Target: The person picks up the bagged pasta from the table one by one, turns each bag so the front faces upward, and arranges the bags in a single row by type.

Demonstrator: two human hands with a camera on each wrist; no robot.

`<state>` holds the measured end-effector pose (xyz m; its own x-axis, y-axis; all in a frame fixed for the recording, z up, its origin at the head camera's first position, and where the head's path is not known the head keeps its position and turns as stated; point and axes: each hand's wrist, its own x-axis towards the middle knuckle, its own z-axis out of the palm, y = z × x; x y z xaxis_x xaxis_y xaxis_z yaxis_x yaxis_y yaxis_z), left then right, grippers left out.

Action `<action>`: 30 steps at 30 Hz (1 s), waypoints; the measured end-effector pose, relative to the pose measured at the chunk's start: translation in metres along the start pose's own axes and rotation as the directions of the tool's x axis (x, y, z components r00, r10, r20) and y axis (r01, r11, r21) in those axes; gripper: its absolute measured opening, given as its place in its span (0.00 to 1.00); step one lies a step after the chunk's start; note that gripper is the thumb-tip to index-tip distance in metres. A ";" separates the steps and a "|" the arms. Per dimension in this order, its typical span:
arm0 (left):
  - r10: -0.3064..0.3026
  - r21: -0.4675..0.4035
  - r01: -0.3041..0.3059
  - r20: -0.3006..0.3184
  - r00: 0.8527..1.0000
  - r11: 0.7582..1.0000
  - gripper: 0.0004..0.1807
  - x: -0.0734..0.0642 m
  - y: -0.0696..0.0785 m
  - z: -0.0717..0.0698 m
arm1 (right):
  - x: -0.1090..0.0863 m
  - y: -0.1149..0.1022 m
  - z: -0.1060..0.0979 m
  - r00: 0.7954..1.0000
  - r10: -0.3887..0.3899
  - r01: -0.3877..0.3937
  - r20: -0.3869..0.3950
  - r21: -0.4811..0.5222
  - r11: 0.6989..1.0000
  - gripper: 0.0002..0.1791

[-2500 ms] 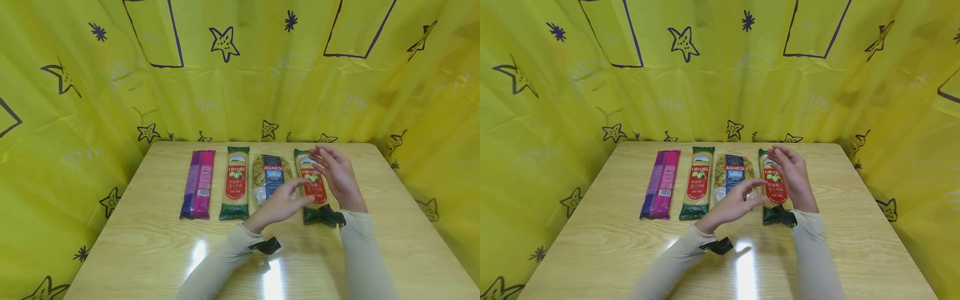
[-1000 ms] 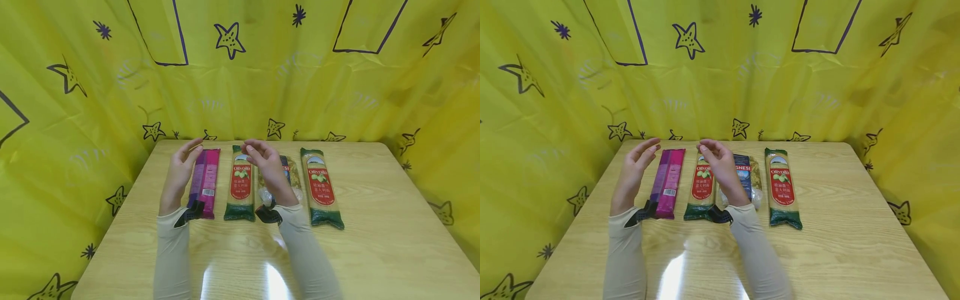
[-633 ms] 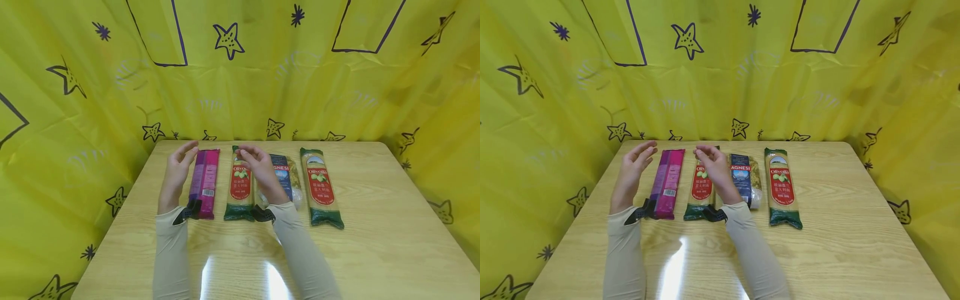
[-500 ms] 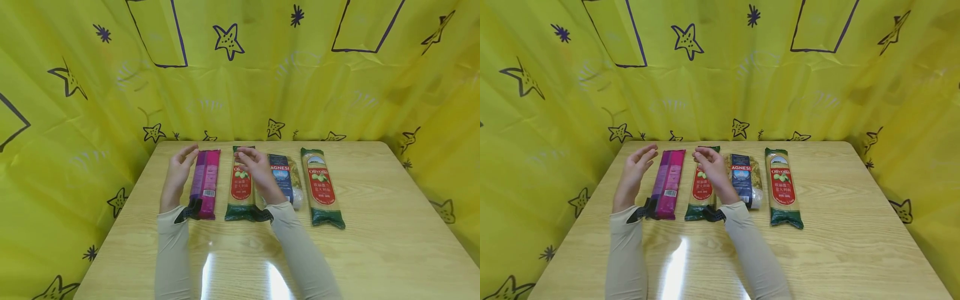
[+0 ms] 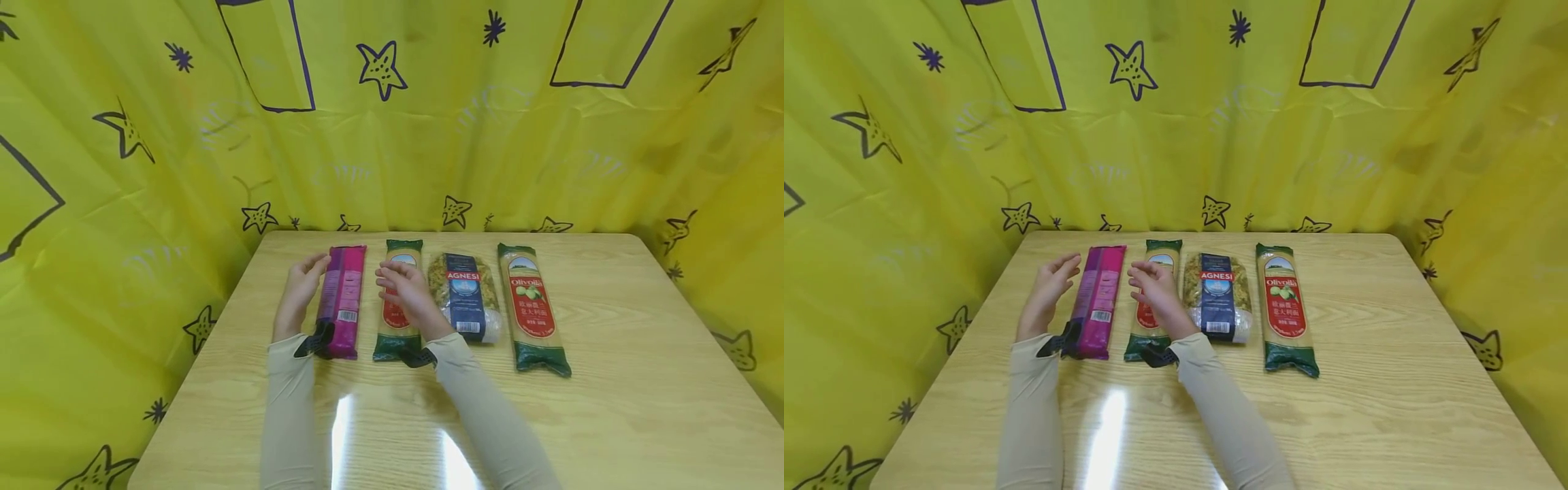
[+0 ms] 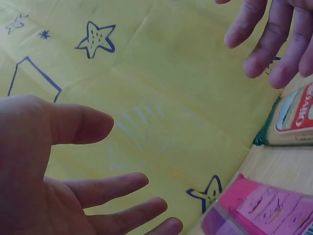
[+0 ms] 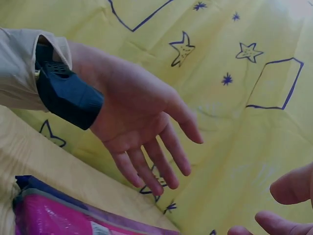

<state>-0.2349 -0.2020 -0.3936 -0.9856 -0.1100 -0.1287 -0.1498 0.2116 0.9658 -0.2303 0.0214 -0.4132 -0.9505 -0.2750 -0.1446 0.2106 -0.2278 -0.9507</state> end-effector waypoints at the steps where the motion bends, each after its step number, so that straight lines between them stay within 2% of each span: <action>1: -0.010 0.007 0.010 0.002 1.000 1.000 0.32 0.001 -0.002 0.000 | 0.001 0.002 0.001 1.000 0.013 -0.013 0.006 0.004 1.000 0.24; 9: -0.093 0.077 0.087 0.074 0.993 0.993 0.37 0.008 -0.016 -0.002 | 0.009 0.024 0.007 0.993 0.111 -0.114 0.038 0.072 0.991 0.27; 13: -0.144 0.120 0.133 0.084 0.986 0.984 0.38 0.009 -0.023 -0.004 | 0.010 0.032 0.010 0.987 0.150 -0.154 0.050 0.102 0.983 0.29; 17: -0.170 0.150 0.154 0.104 0.980 0.977 0.38 0.008 -0.027 -0.007 | 0.010 0.040 0.013 0.982 0.175 -0.183 0.074 0.123 0.976 0.30; 25: -0.250 0.272 0.192 0.199 0.948 0.943 0.39 0.001 -0.033 -0.018 | 0.007 0.049 0.022 0.969 0.200 -0.224 0.144 0.175 0.959 0.33; 30: -0.281 0.333 0.198 0.224 0.933 0.922 0.41 -0.003 -0.032 -0.025 | 0.007 0.051 0.028 0.958 0.218 -0.255 0.188 0.205 0.945 0.36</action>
<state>-0.2249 -0.2326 -0.4188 -0.8952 0.0557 -0.4422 -0.3594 0.4965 0.7901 -0.2193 -0.0181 -0.4554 -0.8216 -0.4882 -0.2942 0.4884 -0.3366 -0.8051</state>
